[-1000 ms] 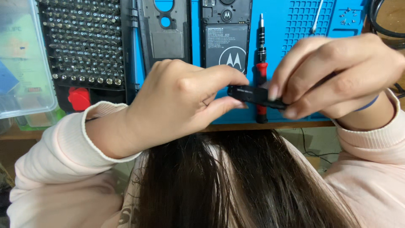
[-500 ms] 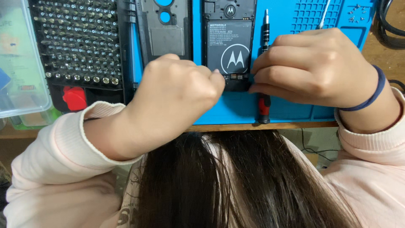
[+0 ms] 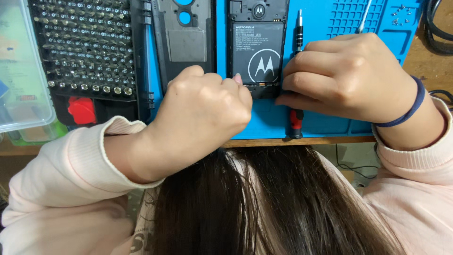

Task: The person uses a screwdriver to remove screws from a disassembled Motorola smartphone placed on a blue work mat. They then use a red plastic tool to remove small screws from the phone's camera module and place them into a red screw holder. The person continues to remove and organize screws from the phone's internal components.

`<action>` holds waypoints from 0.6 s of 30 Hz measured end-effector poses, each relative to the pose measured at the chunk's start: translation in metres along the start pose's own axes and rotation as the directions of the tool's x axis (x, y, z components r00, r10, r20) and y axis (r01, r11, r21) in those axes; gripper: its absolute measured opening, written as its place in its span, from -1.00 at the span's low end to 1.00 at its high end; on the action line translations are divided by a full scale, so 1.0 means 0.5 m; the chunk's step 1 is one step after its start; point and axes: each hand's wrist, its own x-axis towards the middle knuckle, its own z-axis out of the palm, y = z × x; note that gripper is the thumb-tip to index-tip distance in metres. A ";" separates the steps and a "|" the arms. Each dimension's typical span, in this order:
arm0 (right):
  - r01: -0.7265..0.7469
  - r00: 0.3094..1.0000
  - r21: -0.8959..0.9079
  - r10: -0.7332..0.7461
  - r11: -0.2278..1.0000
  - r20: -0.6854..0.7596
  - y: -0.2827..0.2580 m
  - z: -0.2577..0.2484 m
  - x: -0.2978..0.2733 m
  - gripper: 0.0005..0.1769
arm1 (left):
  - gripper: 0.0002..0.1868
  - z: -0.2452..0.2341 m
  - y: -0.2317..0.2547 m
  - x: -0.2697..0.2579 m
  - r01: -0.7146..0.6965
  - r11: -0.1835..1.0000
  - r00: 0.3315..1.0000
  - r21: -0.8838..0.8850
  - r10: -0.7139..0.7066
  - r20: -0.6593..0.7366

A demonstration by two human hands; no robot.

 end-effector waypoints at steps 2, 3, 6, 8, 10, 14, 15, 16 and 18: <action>0.003 1.000 -0.017 -0.003 1.000 -0.006 -0.002 0.004 -0.001 -0.70 | -0.52 -0.002 0.001 0.000 -0.001 1.000 1.000 0.010 0.001 0.003; 0.005 1.000 -0.034 -0.006 0.999 -0.013 -0.003 0.006 -0.001 -0.69 | -0.51 -0.003 0.001 0.000 -0.003 1.000 1.000 0.019 0.003 0.007; 0.001 1.000 -0.004 -0.001 1.000 -0.008 -0.007 0.002 0.001 -0.69 | -0.66 -0.009 0.003 0.003 -0.035 0.999 0.999 -0.034 0.037 0.040; 0.008 1.000 0.008 -0.008 1.000 0.015 -0.006 0.002 -0.001 -0.70 | -0.61 -0.013 0.002 0.005 -0.066 0.997 0.997 -0.029 0.067 0.032; 0.010 0.999 0.021 -0.011 1.000 0.038 -0.003 0.001 -0.005 -0.69 | -0.55 -0.012 0.003 0.005 -0.100 0.995 0.995 -0.027 0.100 0.024; 0.085 0.989 0.050 -0.091 0.995 0.120 0.011 -0.009 -0.015 -0.70 | -0.63 -0.012 0.004 -0.005 -0.209 0.958 0.960 -0.196 0.239 0.143; 0.097 0.982 0.083 -0.109 0.992 0.157 0.015 -0.013 -0.020 -0.72 | -0.64 -0.012 0.004 -0.006 -0.270 0.942 0.934 -0.199 0.307 0.184; 0.093 0.982 0.085 -0.106 0.992 0.157 0.015 -0.018 -0.025 -0.72 | -0.64 -0.012 0.008 -0.008 -0.273 0.941 0.933 -0.201 0.310 0.184; -0.031 0.967 0.143 -0.007 0.989 0.253 0.017 -0.029 -0.031 -0.79 | -0.67 -0.013 0.014 -0.014 -0.289 0.892 0.895 -0.347 0.380 0.232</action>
